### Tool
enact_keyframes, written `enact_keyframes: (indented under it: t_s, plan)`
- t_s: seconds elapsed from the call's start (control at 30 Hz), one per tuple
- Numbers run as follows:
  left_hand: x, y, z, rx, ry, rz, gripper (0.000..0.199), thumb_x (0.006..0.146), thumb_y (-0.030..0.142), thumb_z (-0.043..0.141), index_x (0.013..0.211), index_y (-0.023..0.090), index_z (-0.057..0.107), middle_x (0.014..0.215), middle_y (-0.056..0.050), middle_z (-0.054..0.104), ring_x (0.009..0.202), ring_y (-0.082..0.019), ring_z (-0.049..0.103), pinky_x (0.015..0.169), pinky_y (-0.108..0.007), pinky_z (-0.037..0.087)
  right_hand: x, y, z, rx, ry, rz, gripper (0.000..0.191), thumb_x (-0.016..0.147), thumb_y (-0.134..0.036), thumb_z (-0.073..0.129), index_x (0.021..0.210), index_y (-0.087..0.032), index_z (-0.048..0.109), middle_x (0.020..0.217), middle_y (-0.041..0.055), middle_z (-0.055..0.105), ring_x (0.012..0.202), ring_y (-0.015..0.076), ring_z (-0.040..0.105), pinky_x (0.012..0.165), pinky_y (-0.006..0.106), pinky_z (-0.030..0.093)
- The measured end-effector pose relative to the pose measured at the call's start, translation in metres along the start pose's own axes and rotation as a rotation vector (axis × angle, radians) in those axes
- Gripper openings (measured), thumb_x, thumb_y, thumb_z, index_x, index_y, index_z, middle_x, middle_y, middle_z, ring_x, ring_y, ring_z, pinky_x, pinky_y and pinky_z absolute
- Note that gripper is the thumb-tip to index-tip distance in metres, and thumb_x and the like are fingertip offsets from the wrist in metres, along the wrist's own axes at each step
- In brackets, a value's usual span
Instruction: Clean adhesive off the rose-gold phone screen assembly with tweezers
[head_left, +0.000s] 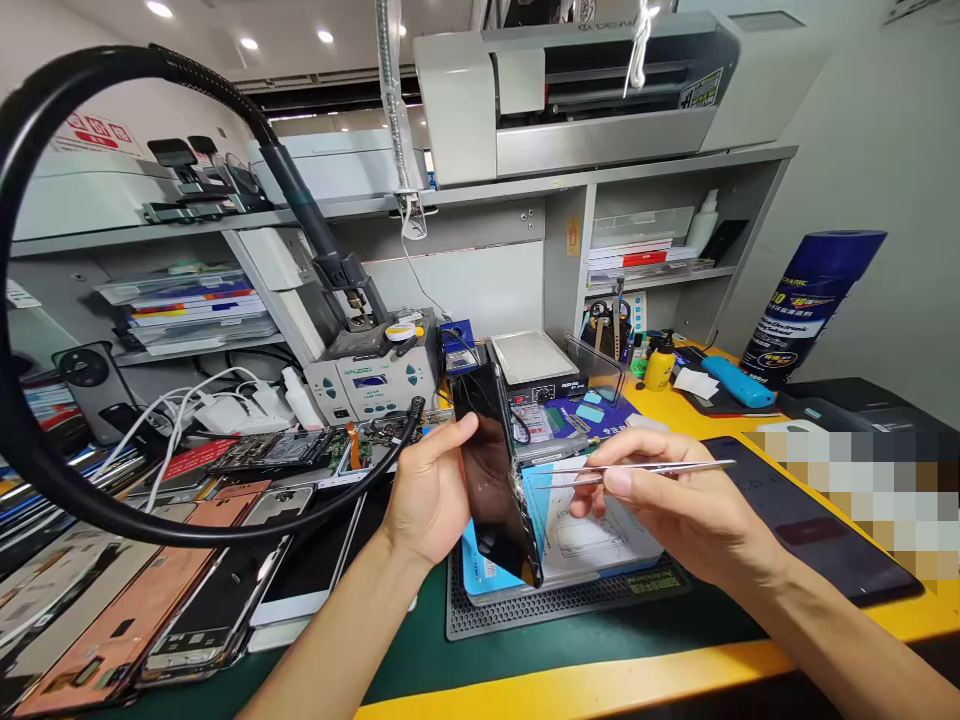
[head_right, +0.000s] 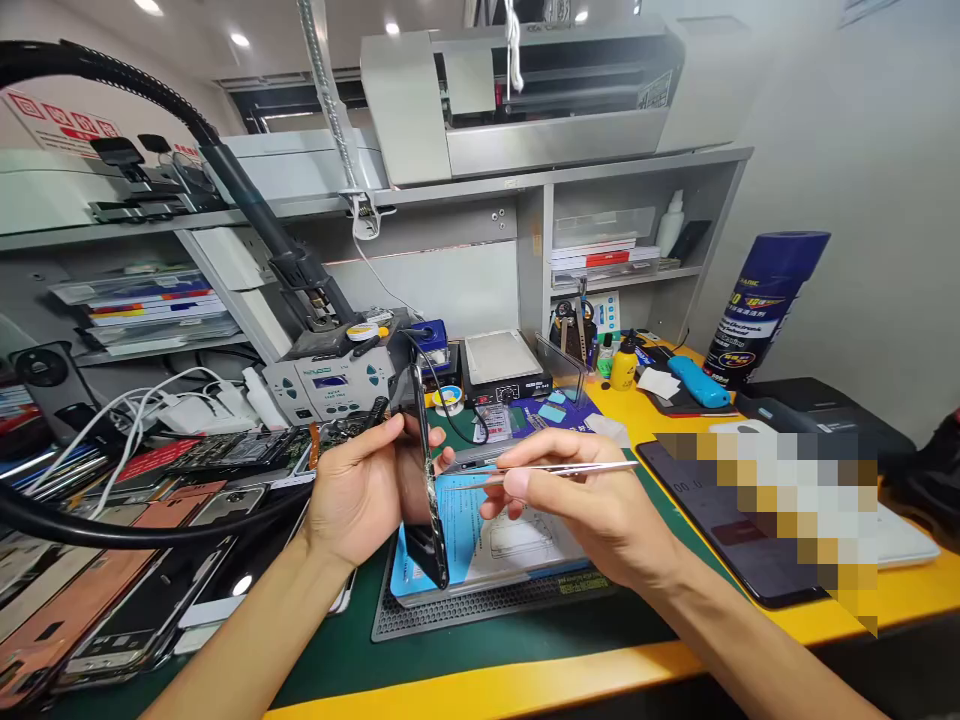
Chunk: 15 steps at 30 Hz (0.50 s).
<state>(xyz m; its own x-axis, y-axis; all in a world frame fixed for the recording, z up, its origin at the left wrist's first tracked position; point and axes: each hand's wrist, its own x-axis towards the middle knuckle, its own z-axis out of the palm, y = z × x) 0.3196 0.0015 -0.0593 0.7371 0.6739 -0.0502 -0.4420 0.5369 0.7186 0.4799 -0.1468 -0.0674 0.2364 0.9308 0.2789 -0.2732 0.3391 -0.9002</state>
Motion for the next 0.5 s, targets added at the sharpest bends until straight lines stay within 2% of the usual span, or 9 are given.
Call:
enact_keyframes:
  t_s: [0.3, 0.5]
  plan:
    - [0.0013, -0.0055, -0.0042, -0.02, -0.07, -0.013, 0.016, 0.08, 0.023, 0.065, 0.074, 0.01, 0.072, 0.074, -0.008, 0.066, 0.079, -0.02, 0.064, 0.086, -0.039, 0.058, -0.0023, 0.004, -0.0002, 0.025, -0.041, 0.044, 0.008, 0.083, -0.025, 0.084, 0.088, -0.02, 0.08, 0.081, 0.0084, 0.077, 0.075, 0.0212, 0.075, 0.068, 0.025, 0.054]
    - [0.002, -0.0071, -0.0056, -0.037, -0.102, -0.007, 0.015, 0.081, 0.023, 0.065, 0.072, 0.012, 0.069, 0.073, -0.006, 0.061, 0.078, -0.019, 0.061, 0.084, -0.04, 0.057, -0.0021, 0.0053, 0.0002, 0.018, -0.063, 0.044, 0.007, 0.086, -0.026, 0.081, 0.089, -0.02, 0.079, 0.082, 0.009, 0.077, 0.076, 0.0208, 0.074, 0.071, 0.027, 0.054]
